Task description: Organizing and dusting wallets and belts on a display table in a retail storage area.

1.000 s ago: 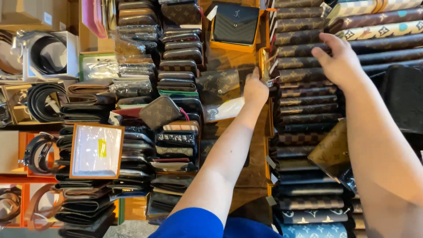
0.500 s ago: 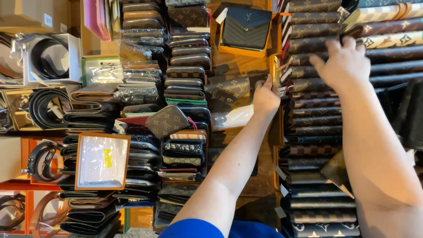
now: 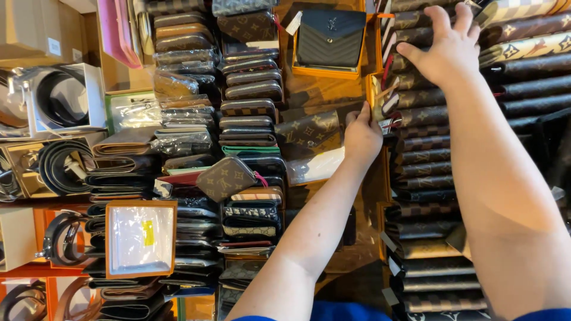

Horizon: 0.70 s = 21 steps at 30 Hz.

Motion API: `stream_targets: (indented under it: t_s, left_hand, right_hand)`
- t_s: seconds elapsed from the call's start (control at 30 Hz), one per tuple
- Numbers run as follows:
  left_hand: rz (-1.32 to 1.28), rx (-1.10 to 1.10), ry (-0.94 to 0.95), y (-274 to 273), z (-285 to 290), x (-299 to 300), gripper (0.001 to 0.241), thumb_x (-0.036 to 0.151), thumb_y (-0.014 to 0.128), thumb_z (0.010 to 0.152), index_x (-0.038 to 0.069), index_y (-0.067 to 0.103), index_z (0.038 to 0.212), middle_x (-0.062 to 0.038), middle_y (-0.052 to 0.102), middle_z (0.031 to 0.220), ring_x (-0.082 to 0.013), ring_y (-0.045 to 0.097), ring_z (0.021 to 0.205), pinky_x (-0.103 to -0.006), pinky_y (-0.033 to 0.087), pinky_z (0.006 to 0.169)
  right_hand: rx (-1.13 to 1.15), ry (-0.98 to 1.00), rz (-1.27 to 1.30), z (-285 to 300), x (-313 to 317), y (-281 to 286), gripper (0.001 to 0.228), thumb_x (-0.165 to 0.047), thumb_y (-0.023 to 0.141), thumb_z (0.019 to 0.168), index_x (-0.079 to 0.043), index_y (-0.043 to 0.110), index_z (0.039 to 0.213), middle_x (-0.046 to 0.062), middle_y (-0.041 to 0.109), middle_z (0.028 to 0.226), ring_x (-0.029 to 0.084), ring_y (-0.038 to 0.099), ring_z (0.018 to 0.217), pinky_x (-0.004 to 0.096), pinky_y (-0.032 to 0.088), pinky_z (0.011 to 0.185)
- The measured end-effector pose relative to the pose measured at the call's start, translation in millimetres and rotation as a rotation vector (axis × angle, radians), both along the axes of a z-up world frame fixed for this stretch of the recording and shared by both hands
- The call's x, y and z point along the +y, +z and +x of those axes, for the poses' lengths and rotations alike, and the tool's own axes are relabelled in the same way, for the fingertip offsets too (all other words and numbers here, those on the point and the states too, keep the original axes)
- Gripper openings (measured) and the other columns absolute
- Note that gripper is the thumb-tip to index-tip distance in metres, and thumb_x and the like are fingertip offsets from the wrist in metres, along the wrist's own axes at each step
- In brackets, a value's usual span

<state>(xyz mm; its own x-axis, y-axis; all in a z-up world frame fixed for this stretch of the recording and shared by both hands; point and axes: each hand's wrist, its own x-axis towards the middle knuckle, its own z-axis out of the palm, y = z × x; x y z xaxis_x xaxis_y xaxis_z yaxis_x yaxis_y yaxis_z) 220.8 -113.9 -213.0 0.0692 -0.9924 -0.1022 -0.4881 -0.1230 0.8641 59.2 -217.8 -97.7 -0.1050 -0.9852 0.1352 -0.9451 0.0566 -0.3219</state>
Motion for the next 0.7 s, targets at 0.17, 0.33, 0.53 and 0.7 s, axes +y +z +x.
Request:
stream_targets:
  t_s: [0.17,0.33,0.53,0.7]
  left_hand:
    - [0.026,0.013,-0.039,-1,3,-3,0.056,0.012,0.058,0.091,0.002,0.054,0.145,-0.027,0.059,0.125,-0.0431,0.066,0.096,-0.0448,0.055,0.085]
    - [0.082,0.008,-0.063,-9,3,-5,0.057,0.015,0.059,0.090,0.006,0.055,0.146,-0.021,0.059,0.125,-0.0360,0.066,0.097,-0.0388,0.054,0.088]
    - [0.117,0.077,-0.050,-18,2,-7,0.055,0.014,0.063,0.091,0.008,0.056,0.145,-0.019,0.059,0.125,-0.0323,0.066,0.101,-0.0359,0.054,0.089]
    - [0.209,0.099,-0.086,-7,6,-9,0.058,0.013,0.060,0.092,0.008,0.052,0.149,-0.018,0.055,0.131,-0.0311,0.063,0.108,-0.0354,0.051,0.095]
  right_hand:
    - [-0.087,0.004,-0.016,0,-9,10,0.081,-0.042,0.096,0.088,-0.004,0.054,0.146,0.025,0.030,0.145,0.057,0.039,0.121,0.070,0.045,0.091]
    - [0.002,-0.023,0.072,1,-9,3,0.086,-0.047,0.089,0.093,-0.007,0.046,0.155,0.033,0.023,0.149,0.064,0.032,0.124,0.073,0.046,0.094]
    - [0.148,-0.029,0.070,4,-6,-8,0.091,-0.061,0.075,0.107,0.000,0.033,0.160,0.037,0.025,0.148,0.062,0.033,0.125,0.071,0.043,0.097]
    - [0.211,-0.034,0.054,-5,-10,-27,0.090,-0.070,0.067,0.108,0.008,0.050,0.149,0.042,0.041,0.140,0.061,0.036,0.120,0.068,0.045,0.089]
